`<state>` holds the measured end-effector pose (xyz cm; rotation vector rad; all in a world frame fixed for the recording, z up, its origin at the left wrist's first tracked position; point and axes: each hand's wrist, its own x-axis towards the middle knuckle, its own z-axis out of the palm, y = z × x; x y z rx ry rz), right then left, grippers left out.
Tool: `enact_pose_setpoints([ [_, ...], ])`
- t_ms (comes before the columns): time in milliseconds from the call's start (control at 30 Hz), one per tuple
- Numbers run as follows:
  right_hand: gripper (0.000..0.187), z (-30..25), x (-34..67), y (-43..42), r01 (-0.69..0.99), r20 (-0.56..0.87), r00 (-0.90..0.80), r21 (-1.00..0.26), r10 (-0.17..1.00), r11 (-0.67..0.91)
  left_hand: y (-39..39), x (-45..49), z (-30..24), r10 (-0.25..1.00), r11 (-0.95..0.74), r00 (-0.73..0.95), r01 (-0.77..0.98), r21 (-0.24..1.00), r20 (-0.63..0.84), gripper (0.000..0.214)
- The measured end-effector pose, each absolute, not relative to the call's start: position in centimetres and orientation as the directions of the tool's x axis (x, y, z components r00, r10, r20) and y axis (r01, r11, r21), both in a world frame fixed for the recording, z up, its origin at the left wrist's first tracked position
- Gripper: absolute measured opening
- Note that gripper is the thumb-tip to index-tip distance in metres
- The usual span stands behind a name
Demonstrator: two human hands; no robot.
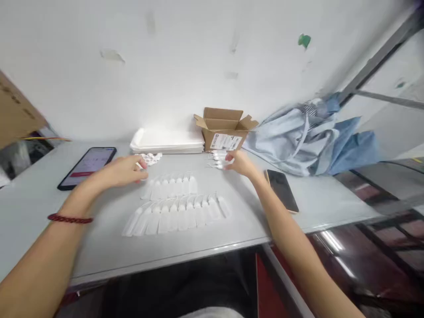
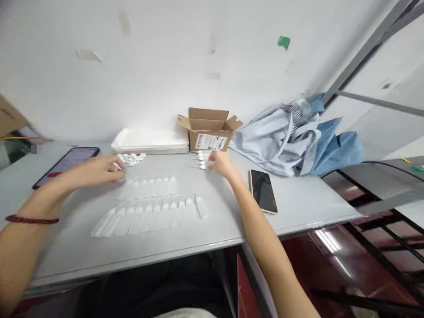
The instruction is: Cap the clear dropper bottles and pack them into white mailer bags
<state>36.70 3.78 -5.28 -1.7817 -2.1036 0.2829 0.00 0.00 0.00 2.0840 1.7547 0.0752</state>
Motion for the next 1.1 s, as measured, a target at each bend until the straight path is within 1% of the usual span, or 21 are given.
enact_pose_setpoints([
  [133, 0.023, -5.7, 36.4, 3.8, 0.904, 0.161, -0.122, -0.389, 0.979, 0.176, -0.3, 0.3, 0.2, 0.965, -0.101, 0.191, 0.903, 0.417, -0.181, 0.033],
  [267, 0.024, -5.7, 36.3, 3.6, 0.895, 0.147, -0.118, -0.414, 0.982, 0.169, -0.2, 0.5, 0.2, 0.975, -0.056, 0.155, 0.868, 0.493, -0.162, 0.038],
  [367, 0.024, -5.5, 36.3, 3.4, 0.89, 0.147, -0.12, -0.423, 0.982, 0.171, -0.2, 0.8, 0.2, 0.982, -0.021, 0.119, 0.84, 0.542, -0.146, 0.034],
  [533, 0.023, -4.9, 36.1, 3.0, 0.881, 0.175, -0.125, -0.432, 0.977, 0.19, -0.3, 1.3, 0.0, 0.988, -0.012, 0.109, 0.764, 0.645, -0.111, 0.024],
  [667, 0.011, -4.2, 35.1, 2.2, 0.838, 0.248, -0.157, -0.479, 0.956, 0.261, -0.2, 1.7, -0.8, 0.985, -0.013, 0.133, 0.703, 0.711, -0.113, 0.026],
  [767, 0.007, -3.7, 33.3, 1.1, 0.732, 0.257, -0.254, -0.579, 0.933, 0.359, -0.4, 2.4, -1.0, 0.981, 0.006, 0.143, 0.644, 0.765, -0.129, 0.031],
  [867, 0.007, -3.7, 31.2, -0.3, 0.63, 0.187, -0.411, -0.649, 0.892, 0.426, -0.8, 3.5, -1.0, 0.982, 0.006, 0.15, 0.588, 0.809, -0.116, 0.029],
  [1000, 0.012, -4.1, 29.3, -1.7, 0.561, 0.084, -0.615, -0.652, 0.784, 0.51, -1.3, 4.6, -1.0, 0.982, -0.023, 0.174, 0.515, 0.857, -0.079, 0.022],
  [1100, 0.015, -4.3, 29.0, -2.0, 0.544, 0.032, -0.679, -0.649, 0.734, 0.532, -1.4, 4.8, -1.3, 0.979, -0.041, 0.195, 0.494, 0.869, -0.064, 0.02],
])
